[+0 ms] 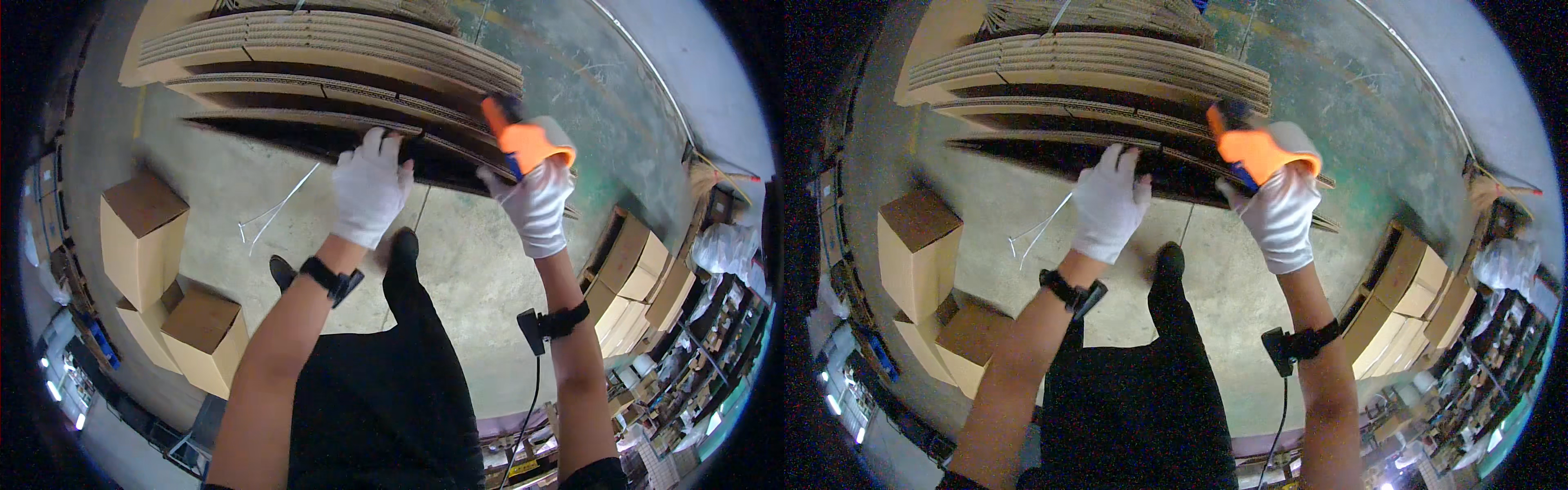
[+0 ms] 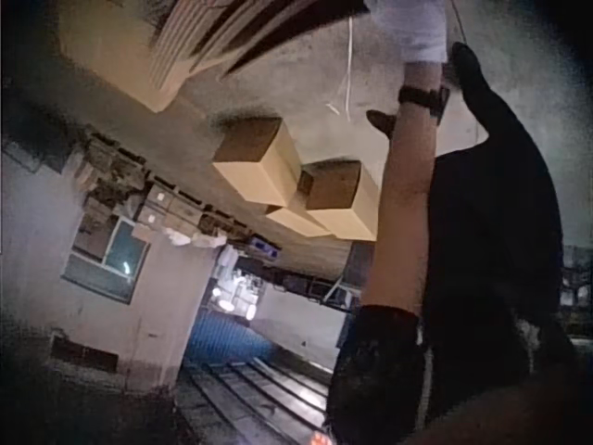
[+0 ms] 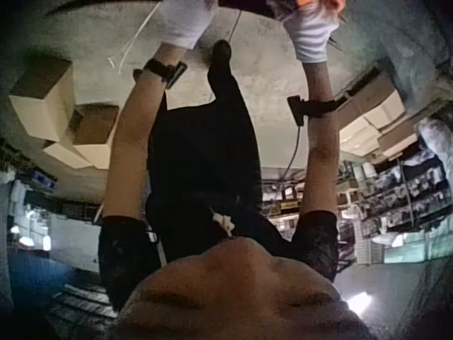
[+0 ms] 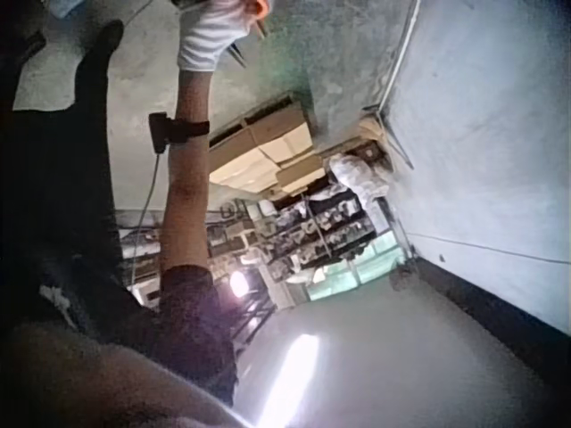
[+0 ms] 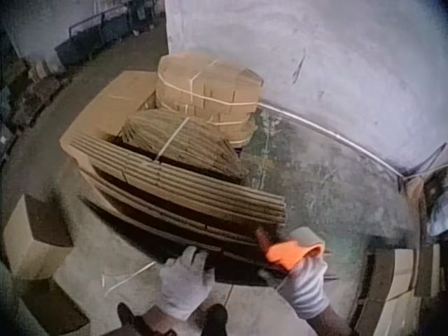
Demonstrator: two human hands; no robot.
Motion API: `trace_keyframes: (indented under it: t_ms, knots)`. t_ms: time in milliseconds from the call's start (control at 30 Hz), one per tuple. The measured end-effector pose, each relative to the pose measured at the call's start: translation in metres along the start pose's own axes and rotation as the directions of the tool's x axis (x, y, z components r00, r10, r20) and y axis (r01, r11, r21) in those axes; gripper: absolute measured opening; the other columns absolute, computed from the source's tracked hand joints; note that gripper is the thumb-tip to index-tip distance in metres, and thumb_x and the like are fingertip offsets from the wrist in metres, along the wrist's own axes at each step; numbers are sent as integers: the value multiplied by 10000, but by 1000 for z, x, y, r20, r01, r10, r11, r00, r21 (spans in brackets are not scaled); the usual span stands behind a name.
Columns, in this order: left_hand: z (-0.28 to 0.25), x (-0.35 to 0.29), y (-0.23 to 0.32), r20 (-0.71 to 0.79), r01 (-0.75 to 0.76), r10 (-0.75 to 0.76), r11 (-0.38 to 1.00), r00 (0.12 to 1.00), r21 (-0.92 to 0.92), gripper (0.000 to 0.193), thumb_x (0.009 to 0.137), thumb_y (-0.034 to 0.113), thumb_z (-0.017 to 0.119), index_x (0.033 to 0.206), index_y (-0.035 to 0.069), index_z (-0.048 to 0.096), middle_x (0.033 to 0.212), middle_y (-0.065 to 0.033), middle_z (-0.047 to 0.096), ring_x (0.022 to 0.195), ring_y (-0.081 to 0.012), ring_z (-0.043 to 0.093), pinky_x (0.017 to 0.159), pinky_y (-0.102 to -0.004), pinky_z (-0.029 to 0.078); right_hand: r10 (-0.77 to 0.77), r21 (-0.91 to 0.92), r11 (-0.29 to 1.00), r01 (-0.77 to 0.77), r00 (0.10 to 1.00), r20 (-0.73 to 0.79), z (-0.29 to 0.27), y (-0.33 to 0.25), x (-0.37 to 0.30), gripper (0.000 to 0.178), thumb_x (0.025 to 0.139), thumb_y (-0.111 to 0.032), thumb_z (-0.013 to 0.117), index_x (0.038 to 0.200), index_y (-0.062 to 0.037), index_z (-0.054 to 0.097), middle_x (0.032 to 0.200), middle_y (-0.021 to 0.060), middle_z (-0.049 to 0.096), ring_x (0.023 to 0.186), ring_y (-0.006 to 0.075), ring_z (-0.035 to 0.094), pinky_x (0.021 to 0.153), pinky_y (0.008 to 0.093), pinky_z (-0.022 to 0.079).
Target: Packing wrapped industrial items into a cardboard box, sealing the box with tape, and placing it on a pallet for shipping.
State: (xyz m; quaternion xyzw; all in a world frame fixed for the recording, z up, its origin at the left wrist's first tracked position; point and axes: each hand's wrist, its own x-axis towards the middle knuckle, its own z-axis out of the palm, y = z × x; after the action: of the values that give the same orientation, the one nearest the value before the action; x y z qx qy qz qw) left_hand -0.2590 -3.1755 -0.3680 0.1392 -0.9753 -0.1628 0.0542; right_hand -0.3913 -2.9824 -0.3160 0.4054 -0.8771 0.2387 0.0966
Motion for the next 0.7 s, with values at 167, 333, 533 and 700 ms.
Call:
trace_keyframes:
  t_ms: [167, 333, 533, 700]
  knots:
    - [-13, -47, -39, -388, 327, -316, 944, 866, -39, 630, 697, 189, 669, 1263, -29, 503, 1393, -291, 370, 1255, -460, 407, 1089, -486, 310, 92, -105, 992, -71, 974, 209, 9, 33, -88, 543, 687, -317, 790, 1146, -118, 578, 909, 86, 658, 818, 305, 632, 716, 397, 523]
    - [-23, -116, -160, 207, 665, -959, -27, 194, -747, 288, 819, 89, 594, 1080, -26, 638, 1127, -236, 606, 1077, -344, 574, 922, -396, 443, 190, -91, 981, -174, 956, 222, -2, -52, -101, 503, 642, -219, 831, 1065, -100, 586, 753, 91, 629, 626, 312, 607, 564, 380, 505]
    - [-90, -219, -322, 478, 913, -794, 226, 374, -338, 223, 816, 85, 576, 995, -19, 660, 854, -179, 681, 814, -343, 656, 712, -383, 517, 569, -111, 822, -559, 794, 215, -1, -170, -107, 373, 660, -244, 822, 900, -27, 636, 779, 135, 672, 707, 303, 662, 640, 377, 537]
    - [-111, -277, -362, 284, 626, -573, 765, 769, -152, 333, 842, 30, 525, 1168, -5, 586, 973, -207, 672, 844, -384, 651, 729, -410, 514, 906, 59, 204, -977, 212, 366, 66, -214, -133, 415, 763, -312, 750, 994, 12, 631, 911, 97, 697, 791, 207, 661, 736, 322, 512]
